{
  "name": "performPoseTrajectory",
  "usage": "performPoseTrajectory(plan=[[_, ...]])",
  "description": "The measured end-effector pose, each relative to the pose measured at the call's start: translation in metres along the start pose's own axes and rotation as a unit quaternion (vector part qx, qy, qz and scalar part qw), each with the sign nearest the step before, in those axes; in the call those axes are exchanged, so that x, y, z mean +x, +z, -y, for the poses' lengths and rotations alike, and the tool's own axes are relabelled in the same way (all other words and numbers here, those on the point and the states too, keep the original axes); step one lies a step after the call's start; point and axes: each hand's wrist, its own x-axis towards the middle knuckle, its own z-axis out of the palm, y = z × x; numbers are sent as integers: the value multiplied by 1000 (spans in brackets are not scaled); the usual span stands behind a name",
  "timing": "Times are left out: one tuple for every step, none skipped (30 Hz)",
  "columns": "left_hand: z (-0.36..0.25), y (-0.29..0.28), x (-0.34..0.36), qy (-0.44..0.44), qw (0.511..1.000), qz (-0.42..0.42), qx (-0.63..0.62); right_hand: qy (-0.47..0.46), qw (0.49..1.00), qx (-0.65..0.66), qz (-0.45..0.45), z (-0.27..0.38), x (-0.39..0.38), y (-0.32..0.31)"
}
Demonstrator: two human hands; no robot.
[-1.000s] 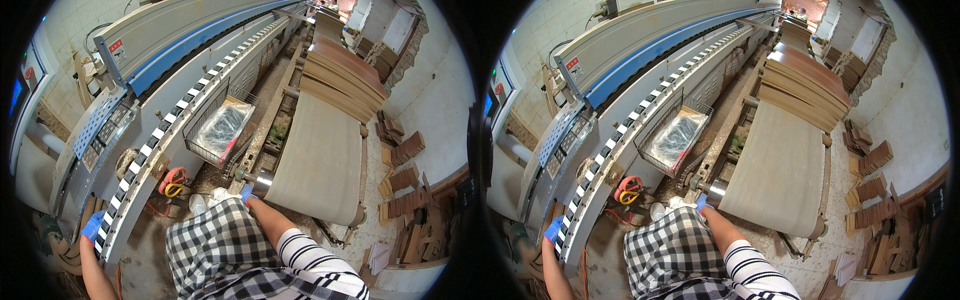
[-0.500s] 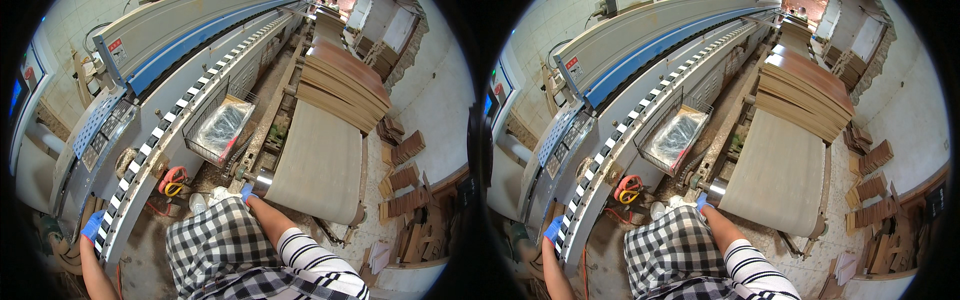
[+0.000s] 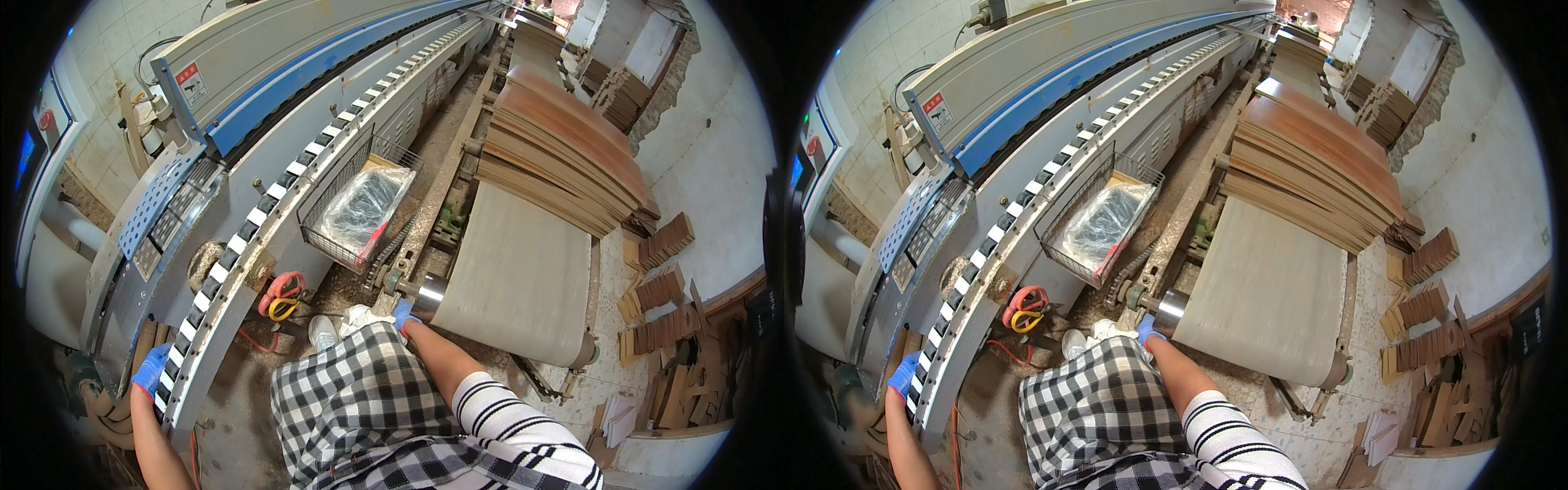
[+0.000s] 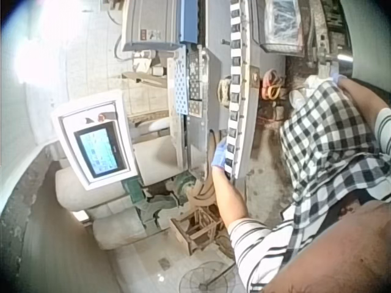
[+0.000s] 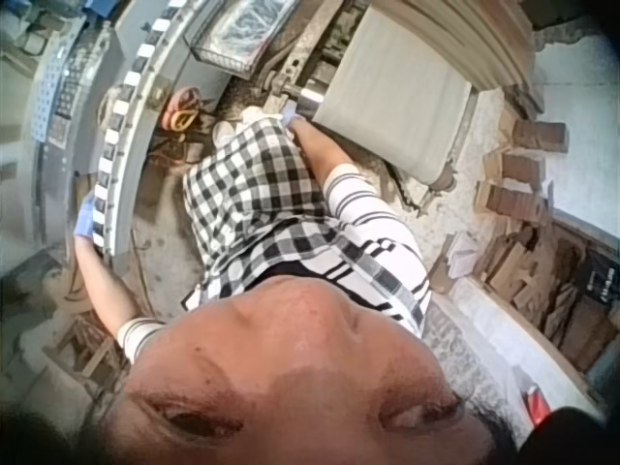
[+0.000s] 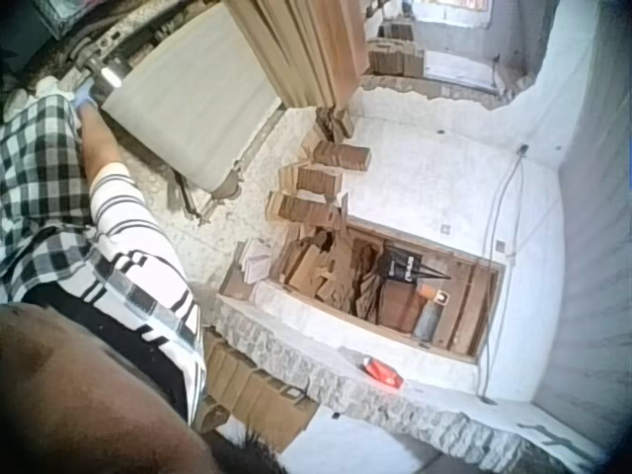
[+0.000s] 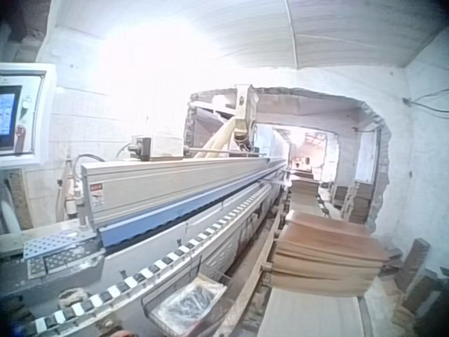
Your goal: The person feeds wooden planks into a CNC woodworking machine one at a time, guides them through the processing area, and stacks the finished planks on a conveyor belt. The person wears blue gloves and operates the machine continuously throughout the clip.
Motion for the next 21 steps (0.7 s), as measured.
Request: performPoseTrajectory(plan=[[2,-1,1,-1,1000,4,-5,0,1000,0,-1,0,0,0],[4,-2,2,3,1000,6,-10,0,1000,0,-2,1,0,0],[7,-2,3,6,1000,8,-15,1,1000,-1,-3,1,0,0],[4,-1,3,10,1000,11,-19,2,1000,-1,-5,0,0,0],[2,0,2,11,1000,9,-14,2,1000,-1,-5,0,-1,0],[-1,1,2,11,1000,6,-8,4,1000,-1,-5,-1,-1,0],[-3,2,-1,10,1000,2,-2,2,1000,-1,-6,-1,-1,1],[-2,1,-1,10,1000,1,-4,2,1000,-2,-7,-1,-2,2],[0,1,-1,10,1000,-1,-6,1,1000,-1,-7,-1,-2,3],[-6,4,-3,11,1000,-1,-7,2,1000,-3,-9,-2,-2,4],[-11,7,-5,3,1000,-6,-17,2,1000,-4,-11,-3,-3,6],[-16,10,-9,-6,1000,-10,-27,3,1000,-8,-15,-4,-2,7],[-22,13,-15,-15,999,-17,-36,-1,1000,-11,-21,-5,-1,11],[-17,11,-17,-18,999,-14,-42,-6,999,-15,-29,-5,1,14],[-6,8,-16,-22,998,-11,-49,-9,999,-19,-39,-4,3,18],[3,5,-15,-25,998,-7,-55,-13,998,-20,-57,-6,8,24],[2,-4,-3,-12,999,4,-52,2,995,-2,-101,-25,28,44],[-1,-13,18,0,999,19,-44,22,989,18,-145,-45,48,64],[3,-15,24,5,999,23,-41,37,989,45,-137,-45,47,66],[5,-13,21,7,999,24,-42,50,988,69,-128,-42,44,65],[5,-13,19,12,999,25,-36,64,986,94,-120,-39,42,63]])
